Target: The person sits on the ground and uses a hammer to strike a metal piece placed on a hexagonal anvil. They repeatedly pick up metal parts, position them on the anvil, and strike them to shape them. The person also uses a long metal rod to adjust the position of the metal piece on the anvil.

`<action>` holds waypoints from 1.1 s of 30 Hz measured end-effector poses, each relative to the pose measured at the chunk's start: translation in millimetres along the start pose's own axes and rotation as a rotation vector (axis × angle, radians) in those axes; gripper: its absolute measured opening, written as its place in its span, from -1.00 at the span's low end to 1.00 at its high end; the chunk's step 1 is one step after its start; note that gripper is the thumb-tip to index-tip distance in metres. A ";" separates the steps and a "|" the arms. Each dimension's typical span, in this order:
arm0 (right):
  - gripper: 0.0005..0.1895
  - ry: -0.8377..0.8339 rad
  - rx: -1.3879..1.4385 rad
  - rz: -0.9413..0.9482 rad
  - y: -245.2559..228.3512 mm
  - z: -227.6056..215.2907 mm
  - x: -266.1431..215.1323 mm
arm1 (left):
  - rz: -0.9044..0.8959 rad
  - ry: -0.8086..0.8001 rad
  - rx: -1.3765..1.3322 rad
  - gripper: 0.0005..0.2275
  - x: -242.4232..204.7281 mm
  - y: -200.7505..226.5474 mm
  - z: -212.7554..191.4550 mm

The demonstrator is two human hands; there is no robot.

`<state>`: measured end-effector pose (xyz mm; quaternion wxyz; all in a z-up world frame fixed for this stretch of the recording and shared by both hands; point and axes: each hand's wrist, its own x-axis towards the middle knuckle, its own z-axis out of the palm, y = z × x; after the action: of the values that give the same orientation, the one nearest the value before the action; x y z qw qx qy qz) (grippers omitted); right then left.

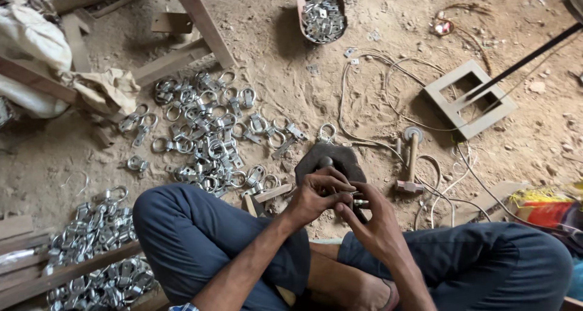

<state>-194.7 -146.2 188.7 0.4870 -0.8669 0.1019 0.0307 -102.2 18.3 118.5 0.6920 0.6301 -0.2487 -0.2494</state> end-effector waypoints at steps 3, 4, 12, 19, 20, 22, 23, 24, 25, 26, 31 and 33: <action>-0.49 0.032 0.048 0.067 -3.1 1.3 -1.6 | 0.005 -0.004 -0.083 -0.84 4.6 1.6 4.9; -0.52 0.021 0.047 0.112 -3.6 2.2 -1.1 | -0.008 0.005 -0.110 -0.84 3.1 4.2 3.5; -0.49 0.111 -0.134 -0.008 -12.4 5.8 -4.2 | -0.020 0.017 -0.240 -0.86 -1.9 11.2 -0.9; -0.45 0.025 -0.109 0.059 1.0 3.3 -0.3 | 0.014 -0.007 -0.084 -0.90 -0.6 8.4 -0.5; -0.44 0.019 -0.113 0.050 3.6 3.7 0.5 | 0.014 -0.008 -0.062 -0.90 -0.2 8.7 -0.8; -0.44 0.025 -0.153 0.081 6.8 5.5 -3.0 | -0.001 -0.013 -0.083 -0.90 -0.6 9.4 0.3; -0.44 0.027 -0.174 0.098 8.1 5.9 -4.7 | -0.009 -0.015 -0.095 -0.90 -0.8 9.6 1.2; -0.44 0.040 -0.177 0.060 9.1 6.6 -5.1 | 0.007 -0.010 -0.097 -0.90 -1.2 10.0 1.3; -0.45 0.054 -0.180 0.023 9.8 7.7 -5.2 | 0.023 -0.004 -0.099 -0.91 -1.7 10.6 0.8; -0.45 0.066 -0.182 -0.015 10.2 8.8 -5.1 | 0.039 0.002 -0.099 -0.91 -2.4 11.4 0.2; -0.45 0.065 -0.168 -0.007 11.1 12.0 -3.9 | 0.071 0.027 -0.071 -0.91 -3.4 14.4 -1.1; -0.46 0.022 -0.166 0.051 12.4 12.7 -2.3 | 0.057 0.030 -0.066 -0.91 -2.7 15.2 -1.8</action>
<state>-198.9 -141.3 172.0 0.4113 -0.9017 0.1265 0.0419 -102.5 22.6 133.4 0.7231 0.6031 -0.2477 -0.2281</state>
